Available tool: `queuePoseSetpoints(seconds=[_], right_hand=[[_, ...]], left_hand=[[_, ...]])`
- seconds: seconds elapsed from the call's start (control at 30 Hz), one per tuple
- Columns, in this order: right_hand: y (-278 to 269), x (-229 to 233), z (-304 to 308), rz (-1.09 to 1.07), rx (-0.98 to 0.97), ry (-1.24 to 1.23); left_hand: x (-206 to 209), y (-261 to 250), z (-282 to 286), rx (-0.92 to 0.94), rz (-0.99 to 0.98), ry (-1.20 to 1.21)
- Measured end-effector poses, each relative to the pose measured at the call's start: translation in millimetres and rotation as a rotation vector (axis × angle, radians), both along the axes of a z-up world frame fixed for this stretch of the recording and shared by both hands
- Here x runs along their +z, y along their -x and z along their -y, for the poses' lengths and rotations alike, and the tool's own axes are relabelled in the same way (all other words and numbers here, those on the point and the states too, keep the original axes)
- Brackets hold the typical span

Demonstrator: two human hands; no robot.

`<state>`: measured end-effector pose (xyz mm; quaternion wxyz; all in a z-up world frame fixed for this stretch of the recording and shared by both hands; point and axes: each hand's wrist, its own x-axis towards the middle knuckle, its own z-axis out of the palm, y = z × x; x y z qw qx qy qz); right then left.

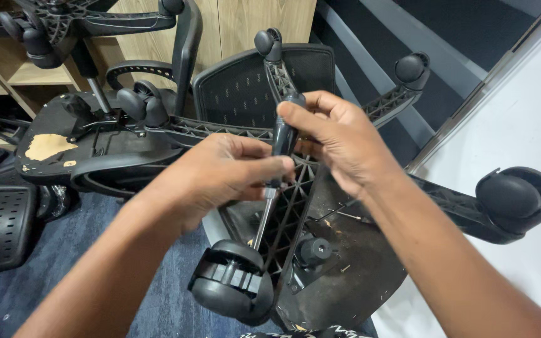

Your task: The person attaches a black plastic cap to a threaded metal rod on an inverted office chair base. They repeatedly screw the cap on and off by hand, then reattach it to the rod.

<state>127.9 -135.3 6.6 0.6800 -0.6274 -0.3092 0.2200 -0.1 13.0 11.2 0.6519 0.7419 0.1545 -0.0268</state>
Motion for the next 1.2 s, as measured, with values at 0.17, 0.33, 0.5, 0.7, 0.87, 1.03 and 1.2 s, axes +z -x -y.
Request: queuePoseSetpoints(seconds=[0.17, 0.33, 0.5, 0.7, 0.87, 1.03, 1.2], right_hand=[[4, 1, -3, -0.136, 0.115, -0.068], [1, 20, 10, -0.306, 0.374, -0.159], [1, 12, 3, -0.131, 0.176, -0.057], [5, 5, -5, -0.009, 0.064, -0.004], [-2, 17, 7, -0.183, 0.302, -0.097], [-1, 1, 6, 0.074, 0.016, 0.021], [3, -6, -2, 0.190, -0.150, 0.140]], left_hand=[[-5, 0, 0, -0.122, 0.079, 0.172], [-11, 3, -12, -0.278, 0.137, 0.622], [-8, 2, -7, -0.048, 0.055, 0.260], [-10, -5, -11, -0.090, 0.069, 0.243], [-18, -1, -14, -0.285, 0.169, 0.684], [-12, 3, 0, -0.072, 0.042, 0.201], [-9, 4, 9, -0.017, 0.065, -0.181]])
